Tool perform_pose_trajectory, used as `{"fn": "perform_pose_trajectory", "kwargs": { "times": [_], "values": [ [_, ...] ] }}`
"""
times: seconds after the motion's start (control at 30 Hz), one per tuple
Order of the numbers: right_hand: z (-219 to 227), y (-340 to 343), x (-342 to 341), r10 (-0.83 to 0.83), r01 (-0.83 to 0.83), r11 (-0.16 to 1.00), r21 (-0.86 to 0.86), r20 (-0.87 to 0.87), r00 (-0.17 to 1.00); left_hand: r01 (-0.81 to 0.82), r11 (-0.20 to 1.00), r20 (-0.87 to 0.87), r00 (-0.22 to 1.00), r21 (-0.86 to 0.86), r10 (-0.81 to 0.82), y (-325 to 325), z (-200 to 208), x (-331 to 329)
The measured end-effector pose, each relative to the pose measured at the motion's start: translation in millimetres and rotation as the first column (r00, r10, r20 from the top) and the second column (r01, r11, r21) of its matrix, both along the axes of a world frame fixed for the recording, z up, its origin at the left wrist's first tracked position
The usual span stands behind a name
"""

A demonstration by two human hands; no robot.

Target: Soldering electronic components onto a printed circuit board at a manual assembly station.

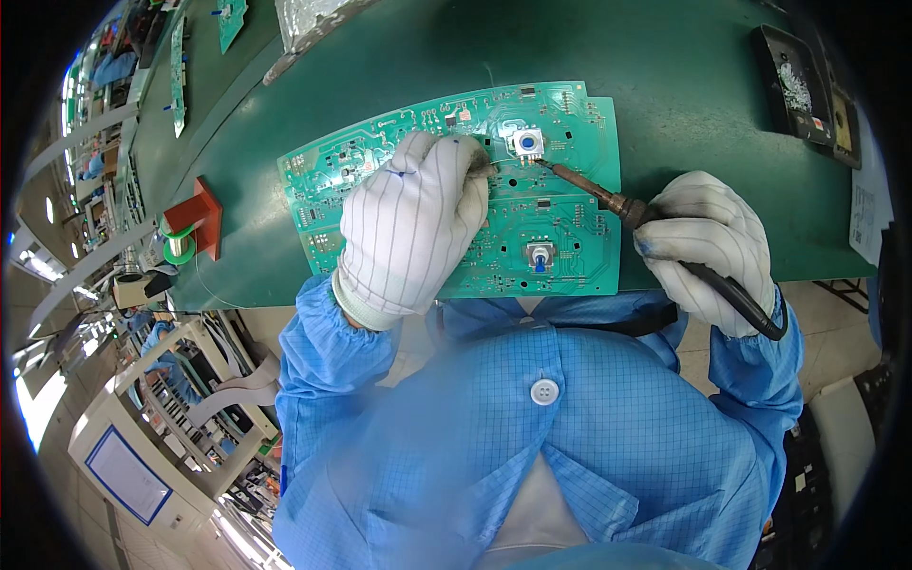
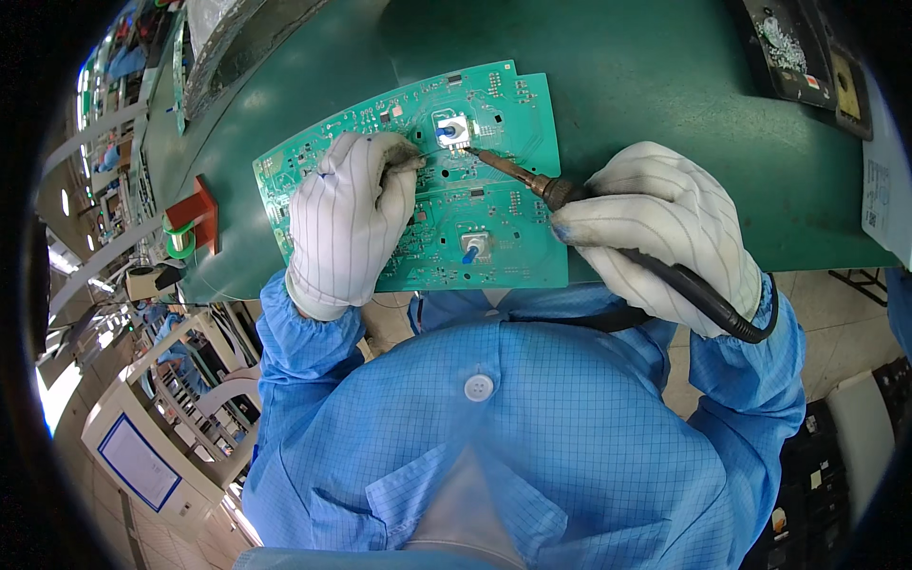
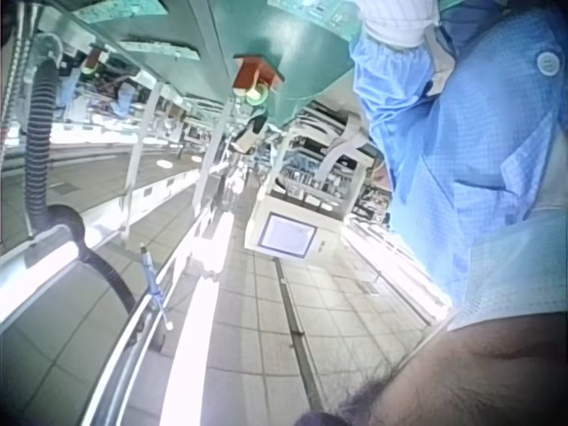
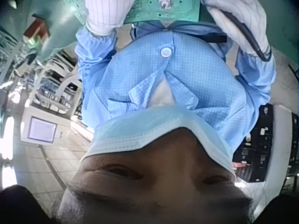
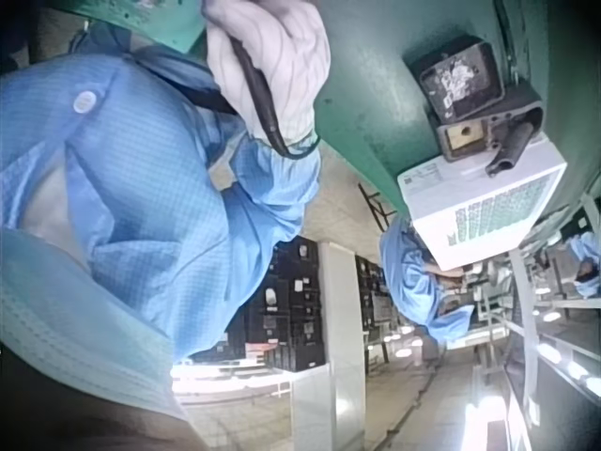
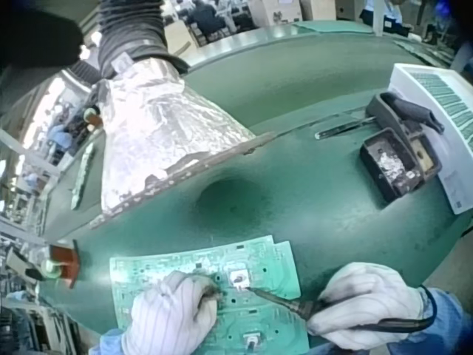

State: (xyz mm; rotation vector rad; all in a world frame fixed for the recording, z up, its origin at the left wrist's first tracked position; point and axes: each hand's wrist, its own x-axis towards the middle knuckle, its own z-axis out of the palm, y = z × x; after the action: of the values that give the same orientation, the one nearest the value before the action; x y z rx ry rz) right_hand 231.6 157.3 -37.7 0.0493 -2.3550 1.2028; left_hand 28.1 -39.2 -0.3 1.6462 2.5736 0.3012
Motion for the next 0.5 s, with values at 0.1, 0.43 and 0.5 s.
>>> {"fn": "perform_pose_trajectory", "kwargs": {
  "times": [0.1, 0.43, 0.5],
  "values": [
    [-1.9, -2.9, -1.7, 0.017, -0.013, 0.997, 0.075, -0.048, 0.999, 0.026, 0.999, -0.023, 0.999, 0.033, -0.025, 0.2, -2.3, 0.0],
    [0.0, -1.8, -0.5, 0.074, -0.063, 0.983, 0.171, -0.057, 0.996, 0.04, 0.997, -0.089, 0.995, 0.066, -0.034, -2.6, -7.0, 2.9],
    [0.2, -2.7, -1.4, 0.047, -0.037, 0.988, 0.15, -0.063, 0.997, 0.04, 0.995, -0.114, 0.993, 0.088, -0.03, -3.3, -8.2, 3.4]
  ]
}}
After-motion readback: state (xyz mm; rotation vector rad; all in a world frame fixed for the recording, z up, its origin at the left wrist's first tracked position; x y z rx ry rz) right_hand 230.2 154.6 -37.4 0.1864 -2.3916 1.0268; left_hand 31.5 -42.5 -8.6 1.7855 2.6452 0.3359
